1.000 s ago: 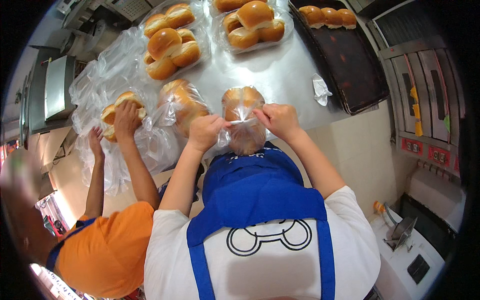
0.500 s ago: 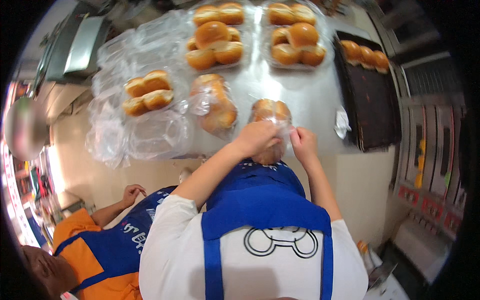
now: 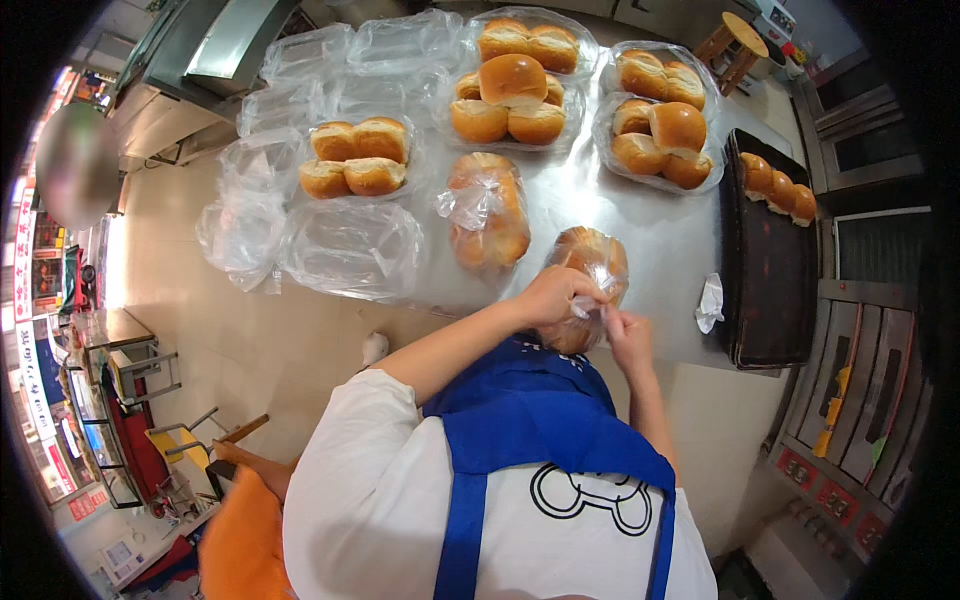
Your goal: The person places freshly baked bread rolls into clear plastic bags on a metal table. They fold the bags over the rolls and tie them shut by hand. Another person in an orange shirt assists by handing over rolls and arranging them on the table.
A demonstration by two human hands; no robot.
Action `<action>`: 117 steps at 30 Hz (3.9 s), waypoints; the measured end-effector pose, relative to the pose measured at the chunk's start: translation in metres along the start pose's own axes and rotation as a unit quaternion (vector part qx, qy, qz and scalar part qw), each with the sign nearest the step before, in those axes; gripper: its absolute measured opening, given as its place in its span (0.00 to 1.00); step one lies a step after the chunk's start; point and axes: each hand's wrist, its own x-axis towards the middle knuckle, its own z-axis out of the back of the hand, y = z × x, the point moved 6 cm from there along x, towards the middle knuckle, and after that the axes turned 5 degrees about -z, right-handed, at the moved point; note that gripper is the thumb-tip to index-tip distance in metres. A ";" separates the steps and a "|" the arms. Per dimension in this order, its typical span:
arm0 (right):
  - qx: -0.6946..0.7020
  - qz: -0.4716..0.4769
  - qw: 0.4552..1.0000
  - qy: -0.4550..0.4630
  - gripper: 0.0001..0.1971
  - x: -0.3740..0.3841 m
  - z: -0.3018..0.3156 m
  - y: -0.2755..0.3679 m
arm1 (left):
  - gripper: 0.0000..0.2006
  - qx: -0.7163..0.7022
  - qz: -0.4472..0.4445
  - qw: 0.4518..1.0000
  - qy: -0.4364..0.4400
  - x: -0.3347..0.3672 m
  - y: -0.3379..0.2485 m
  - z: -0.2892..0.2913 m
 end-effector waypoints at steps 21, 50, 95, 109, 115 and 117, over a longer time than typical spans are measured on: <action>0.064 0.056 0.996 0.029 0.09 0.010 0.019 0.047 | 0.10 0.118 -0.141 0.976 -0.116 0.011 -0.028 0.002; 0.020 0.093 0.940 -0.327 0.12 0.199 0.144 -0.003 | 0.11 -0.108 0.158 0.967 -0.170 0.103 0.017 0.123; 0.469 0.333 0.766 -0.286 0.10 0.040 0.323 0.124 | 0.15 -0.363 0.055 0.928 -0.059 0.221 -0.137 0.101; 0.486 0.013 0.854 -0.184 0.14 -0.116 0.241 0.025 | 0.16 -0.299 0.259 0.912 0.109 0.059 -0.118 0.028; 0.273 0.083 0.951 0.119 0.35 -0.190 0.225 0.023 | 0.14 -0.110 0.116 0.963 0.218 -0.013 -0.161 0.014; 0.136 0.104 0.975 0.142 0.42 -0.197 0.240 -0.003 | 0.14 -0.131 0.162 0.962 0.174 -0.021 -0.161 0.009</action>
